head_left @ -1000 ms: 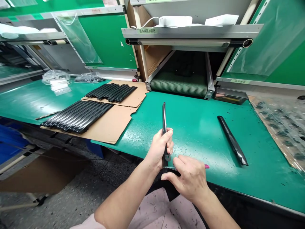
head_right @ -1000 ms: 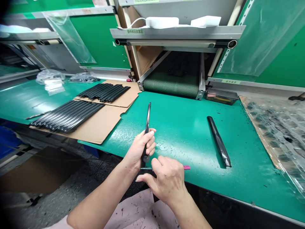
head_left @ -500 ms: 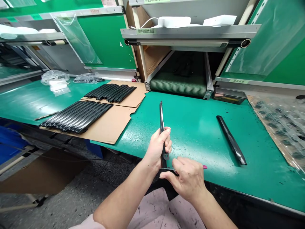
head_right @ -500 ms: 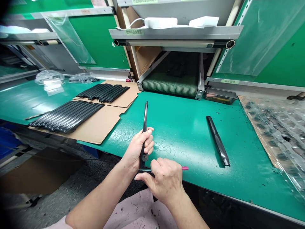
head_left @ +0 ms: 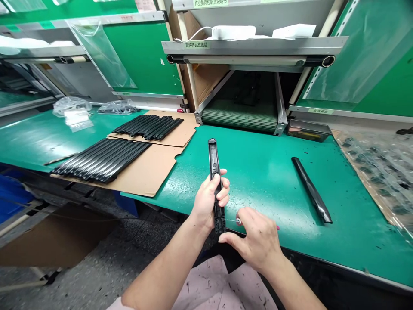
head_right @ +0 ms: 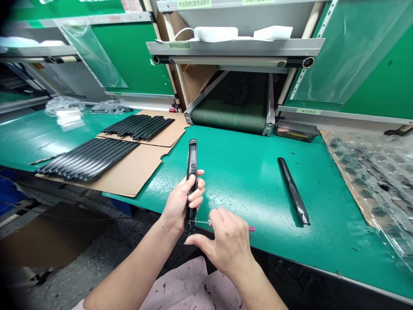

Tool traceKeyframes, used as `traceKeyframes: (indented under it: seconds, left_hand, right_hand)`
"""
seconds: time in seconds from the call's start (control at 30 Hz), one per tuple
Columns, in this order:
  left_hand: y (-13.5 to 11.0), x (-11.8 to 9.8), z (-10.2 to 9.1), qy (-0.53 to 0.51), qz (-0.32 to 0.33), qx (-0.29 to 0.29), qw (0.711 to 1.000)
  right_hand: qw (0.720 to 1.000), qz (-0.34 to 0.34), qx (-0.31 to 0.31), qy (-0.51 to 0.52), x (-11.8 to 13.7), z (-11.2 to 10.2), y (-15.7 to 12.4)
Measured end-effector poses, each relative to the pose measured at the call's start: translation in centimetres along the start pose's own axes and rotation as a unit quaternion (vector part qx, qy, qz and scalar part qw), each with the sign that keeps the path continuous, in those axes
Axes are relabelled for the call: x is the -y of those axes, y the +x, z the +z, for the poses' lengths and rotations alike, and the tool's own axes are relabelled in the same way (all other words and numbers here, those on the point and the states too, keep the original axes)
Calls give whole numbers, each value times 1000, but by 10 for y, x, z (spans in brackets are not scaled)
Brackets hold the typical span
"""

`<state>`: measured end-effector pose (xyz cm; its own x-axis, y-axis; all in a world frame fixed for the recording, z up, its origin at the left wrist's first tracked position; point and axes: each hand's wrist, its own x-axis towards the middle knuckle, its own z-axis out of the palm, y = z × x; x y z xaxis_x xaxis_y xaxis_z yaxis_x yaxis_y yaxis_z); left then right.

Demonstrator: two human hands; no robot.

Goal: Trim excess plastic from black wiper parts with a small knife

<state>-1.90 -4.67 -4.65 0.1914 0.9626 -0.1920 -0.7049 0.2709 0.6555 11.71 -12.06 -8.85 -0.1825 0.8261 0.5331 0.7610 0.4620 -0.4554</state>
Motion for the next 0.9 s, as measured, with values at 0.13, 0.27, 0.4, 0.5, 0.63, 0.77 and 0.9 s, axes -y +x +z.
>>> traceKeyframes:
  seconds: [0.13,0.27,0.4,0.5,0.63,0.77,0.9]
  left_hand:
    - [-2,4,-2,-21,-34,34,999]
    - [-2,4,-1,-45,-56,39,997]
    - [-2,3,0,-59,-53,25,997]
    - [-2,2,1,-63,-47,19,997]
    - [-2,3,0,-68,-45,10,997]
    - [-2,2,0,-59,-41,13,997]
    - [-1,0,-2,-52,-34,19,998]
  right_hand:
    - [998,-23,58,-5,0,-4,8]
    - [997,-51,56,-16,0,-4,8]
    - [998,-56,20,-30,3,-2,4]
    - [998,-54,2,-41,5,-1,1]
    - [998,-41,-14,-54,6,-1,1]
    - [997,-35,-19,-60,8,0,1]
    - [993,-96,-7,-61,19,0,-8]
